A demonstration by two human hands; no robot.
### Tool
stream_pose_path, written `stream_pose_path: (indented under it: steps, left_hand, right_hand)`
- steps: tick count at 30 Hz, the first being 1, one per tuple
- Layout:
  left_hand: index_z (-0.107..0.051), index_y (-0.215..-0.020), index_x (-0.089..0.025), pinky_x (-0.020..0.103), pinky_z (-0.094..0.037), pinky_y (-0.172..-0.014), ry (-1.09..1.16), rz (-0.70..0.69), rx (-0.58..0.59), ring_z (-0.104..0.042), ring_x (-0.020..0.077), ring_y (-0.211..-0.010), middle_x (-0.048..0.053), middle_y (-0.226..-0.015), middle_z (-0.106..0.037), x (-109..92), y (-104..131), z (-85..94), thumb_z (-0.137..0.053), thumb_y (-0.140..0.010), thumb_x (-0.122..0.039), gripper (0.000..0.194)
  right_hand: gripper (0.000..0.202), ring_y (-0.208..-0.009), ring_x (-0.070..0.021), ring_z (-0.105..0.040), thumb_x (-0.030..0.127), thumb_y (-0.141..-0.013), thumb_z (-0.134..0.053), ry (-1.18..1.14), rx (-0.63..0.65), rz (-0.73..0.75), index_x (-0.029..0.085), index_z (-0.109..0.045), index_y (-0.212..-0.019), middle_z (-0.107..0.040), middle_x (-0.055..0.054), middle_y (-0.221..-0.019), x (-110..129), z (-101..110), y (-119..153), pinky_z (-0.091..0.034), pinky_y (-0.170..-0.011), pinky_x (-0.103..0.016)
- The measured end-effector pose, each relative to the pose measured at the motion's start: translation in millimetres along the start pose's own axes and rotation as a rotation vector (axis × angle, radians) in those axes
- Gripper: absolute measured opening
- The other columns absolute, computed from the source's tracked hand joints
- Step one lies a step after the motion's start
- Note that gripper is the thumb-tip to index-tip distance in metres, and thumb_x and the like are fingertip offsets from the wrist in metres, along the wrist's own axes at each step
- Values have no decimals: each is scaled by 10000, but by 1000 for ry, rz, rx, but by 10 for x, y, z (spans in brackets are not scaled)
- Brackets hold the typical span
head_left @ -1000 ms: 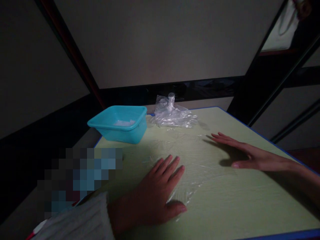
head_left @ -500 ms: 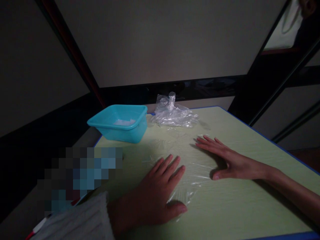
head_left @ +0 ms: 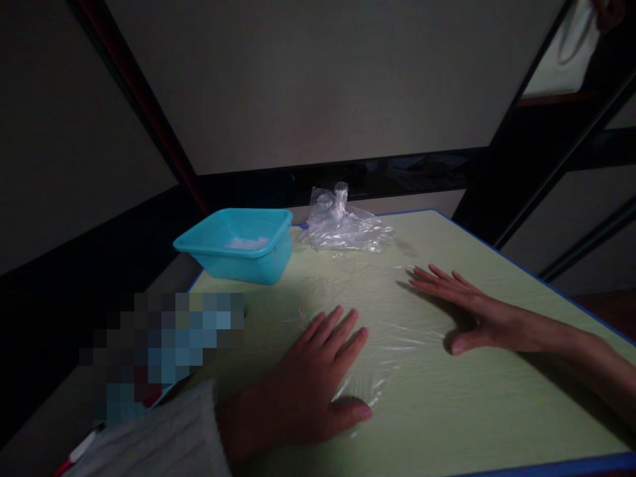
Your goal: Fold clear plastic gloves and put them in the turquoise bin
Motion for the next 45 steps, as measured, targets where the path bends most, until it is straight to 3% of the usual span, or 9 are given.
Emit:
stream_pose_path:
  steps: [9, 16, 22, 32, 35, 37, 40, 42, 45]
  left_hand:
    - [-220, -1417, -136, 498, -136, -1101, 7, -1, -19, -62, 303, -1382, 141, -1507, -118, -1, 2, 17, -583, -789, -487, 805]
    - [-206, -1420, -123, 523, -142, -1095, 34, -4, 3, -43, 315, -1380, 148, -1508, -93, -15, 0, 24, -586, -784, -483, 824]
    - [-202, -1421, -135, 534, -139, -1091, 28, -9, -16, -41, 323, -1379, 152, -1508, -93, -15, -2, 35, -616, -762, -472, 848]
    - [-200, -1419, -89, 560, -74, -1084, 19, -45, -32, 0, 376, -1367, 200, -1500, -59, -10, 19, 37, -532, -702, -702, 1000]
    - [-262, -1389, -88, 565, -59, -1079, 10, -168, -110, -64, 374, -1368, 202, -1491, -144, -113, 53, 142, -500, -749, -671, 898]
    - [-366, -1317, -97, 538, -79, -1082, 10, -281, -173, -208, 351, -1338, 196, -1440, -298, -197, 89, 237, -499, -785, -616, 754]
    - [-535, -999, -138, 438, -283, -1005, 56, -437, -179, -498, 269, -1065, 137, -1134, -566, -298, 139, 315, -532, -782, -541, 458]
    - [-507, -816, -172, 374, -381, -868, 82, -481, -135, -526, 213, -860, 78, -942, -580, -326, 156, 324, -581, -728, -497, 344]
    - [-456, -755, -189, 340, -394, -779, 73, -460, -79, -495, 190, -792, 47, -893, -546, -325, 166, 317, -628, -642, -369, 273]
  right_hand:
    - [982, -1343, -330, 18, 682, -618, -624, -42, 61, -50, 341, -162, -1414, -67, -33, -1511, -141, 46, 83, 14, -1042, -567]
    - [1113, -1348, -338, -3, 591, -546, -738, -148, 25, -6, 333, -104, -1424, -99, -22, -1519, -206, 75, 138, -55, -1073, -517]
    - [1093, -1353, -332, -31, 549, -586, -733, -201, -24, -44, 304, -90, -1436, -69, -19, -1523, -243, 117, 138, -141, -1080, -485]
    - [1035, -1350, -348, -104, 603, -602, -697, -166, -115, -55, 323, -153, -1436, -130, -18, -1515, -241, 133, 91, -143, -1077, -543]
    - [1010, -1351, -339, -125, 596, -616, -691, -159, -127, -42, 329, -162, -1434, -143, -16, -1514, -230, 151, 94, -151, -1079, -537]
    - [982, -1351, -334, -135, 575, -637, -686, -151, -129, -37, 334, -164, -1433, -157, -9, -1513, -214, 166, 98, -158, -1082, -527]
    - [926, -1350, -321, -161, 536, -669, -676, -147, -151, -26, 359, -174, -1427, -184, 8, -1509, -181, 202, 107, -164, -1086, -509]
    - [905, -1346, -319, -190, 519, -678, -672, -149, -163, -16, 372, -179, -1423, -202, 16, -1505, -160, 220, 112, -165, -1088, -504]
    - [905, -1336, -328, -221, 514, -681, -665, -151, -165, -8, 354, -180, -1427, -236, 8, -1496, -141, 228, 114, -168, -1088, -506]
Point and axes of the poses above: each hand's wrist, its own y-axis away from the middle knuckle, its own z-axis out of the back of the hand, x = y × z, the point moved 9 cm from there along -y, towards the middle knuckle
